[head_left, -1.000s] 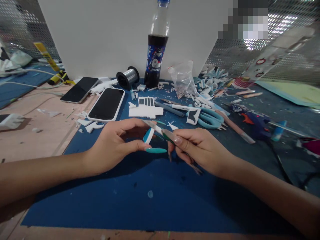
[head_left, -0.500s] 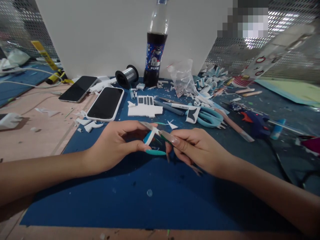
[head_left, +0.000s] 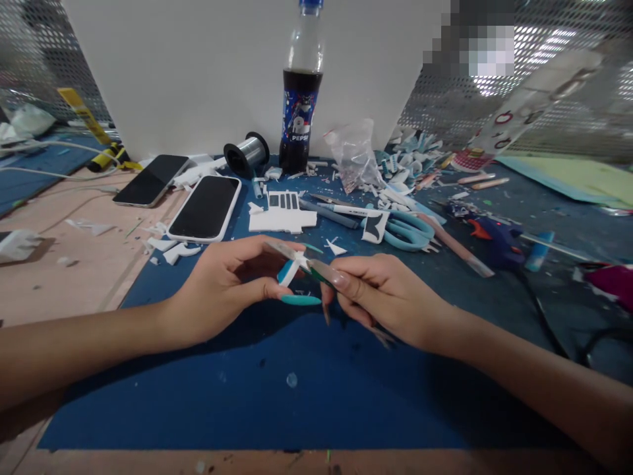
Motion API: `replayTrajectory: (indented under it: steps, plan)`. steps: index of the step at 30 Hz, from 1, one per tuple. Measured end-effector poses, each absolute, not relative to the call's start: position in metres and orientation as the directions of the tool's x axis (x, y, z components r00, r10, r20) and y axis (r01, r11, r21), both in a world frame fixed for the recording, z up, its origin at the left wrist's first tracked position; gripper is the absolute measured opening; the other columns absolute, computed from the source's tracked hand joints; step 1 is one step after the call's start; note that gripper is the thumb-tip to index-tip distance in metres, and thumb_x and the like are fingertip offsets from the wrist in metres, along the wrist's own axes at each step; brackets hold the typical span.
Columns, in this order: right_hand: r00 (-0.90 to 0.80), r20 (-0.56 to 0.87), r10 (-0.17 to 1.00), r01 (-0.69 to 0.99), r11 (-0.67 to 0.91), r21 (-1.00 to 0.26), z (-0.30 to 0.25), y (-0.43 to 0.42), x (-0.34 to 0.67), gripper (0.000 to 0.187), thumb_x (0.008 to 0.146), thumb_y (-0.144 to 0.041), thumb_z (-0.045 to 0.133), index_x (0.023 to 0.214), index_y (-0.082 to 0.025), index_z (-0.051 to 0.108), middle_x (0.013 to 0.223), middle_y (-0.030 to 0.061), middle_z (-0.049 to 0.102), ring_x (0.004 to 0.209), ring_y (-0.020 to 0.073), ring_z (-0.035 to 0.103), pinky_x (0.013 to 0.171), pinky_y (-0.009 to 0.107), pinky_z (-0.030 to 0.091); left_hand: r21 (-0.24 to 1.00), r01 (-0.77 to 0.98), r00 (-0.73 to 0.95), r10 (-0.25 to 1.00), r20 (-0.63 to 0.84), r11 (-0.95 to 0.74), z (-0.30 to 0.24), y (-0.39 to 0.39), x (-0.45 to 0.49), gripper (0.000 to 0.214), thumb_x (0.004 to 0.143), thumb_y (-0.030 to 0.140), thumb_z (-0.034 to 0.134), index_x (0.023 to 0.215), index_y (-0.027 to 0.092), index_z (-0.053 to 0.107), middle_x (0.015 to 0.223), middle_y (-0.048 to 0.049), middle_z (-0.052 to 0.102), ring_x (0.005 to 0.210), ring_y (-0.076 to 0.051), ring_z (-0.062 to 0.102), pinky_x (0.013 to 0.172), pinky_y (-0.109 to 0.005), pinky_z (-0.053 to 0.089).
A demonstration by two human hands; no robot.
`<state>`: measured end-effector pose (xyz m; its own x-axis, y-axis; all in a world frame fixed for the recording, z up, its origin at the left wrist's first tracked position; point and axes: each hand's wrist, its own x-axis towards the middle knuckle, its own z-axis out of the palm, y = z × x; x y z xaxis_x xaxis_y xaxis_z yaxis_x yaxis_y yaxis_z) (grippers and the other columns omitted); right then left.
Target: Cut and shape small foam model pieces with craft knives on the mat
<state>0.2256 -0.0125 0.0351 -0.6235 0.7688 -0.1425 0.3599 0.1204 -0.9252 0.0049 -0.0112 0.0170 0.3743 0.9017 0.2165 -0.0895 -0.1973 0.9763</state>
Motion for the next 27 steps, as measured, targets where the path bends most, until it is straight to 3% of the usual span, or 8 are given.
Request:
replayTrajectory:
  steps: [9,16,27]
  plan:
    - [-0.617,-0.123,0.778,0.34,0.122,-0.932,0.0339,-0.0126,0.2246,0.041,0.097,-0.05,0.043,0.076,-0.017,0.055,0.042,-0.0079,0.041,0.031,0.0051,0.04,0.035,0.016,0.033,0.974,-0.067,0.333,0.916,0.224,-0.214,0.0187,-0.0105,0.0071,0.03,0.064,0.001,0.078,0.087,0.019,0.075,0.08,0.0043,0.078,0.074,-0.01,0.073,0.069,-0.01,0.059]
    - [-0.622,-0.14,0.77,0.325,0.091,-0.941,0.034,-0.0176,0.2199,0.045,0.095,-0.054,0.047,0.069,-0.017,0.053,0.044,-0.0077,0.039,0.034,0.0048,0.039,0.036,0.017,0.032,0.98,0.023,0.394,0.902,0.175,-0.2,0.0157,-0.0101,0.0062,0.03,0.066,0.004,0.075,0.091,0.019,0.074,0.095,-0.0013,0.078,0.079,-0.015,0.073,0.068,-0.019,0.061]
    - [-0.607,-0.117,0.786,0.37,0.149,-0.917,0.0368,-0.0174,0.2217,0.043,0.098,-0.048,0.042,0.073,-0.016,0.056,0.046,-0.0082,0.037,0.036,0.0049,0.039,0.038,0.017,0.032,0.983,-0.011,0.324,0.929,0.176,-0.182,0.0199,-0.0108,0.007,0.027,0.064,0.007,0.078,0.088,0.018,0.072,0.077,0.003,0.077,0.068,-0.012,0.073,0.065,-0.015,0.06]
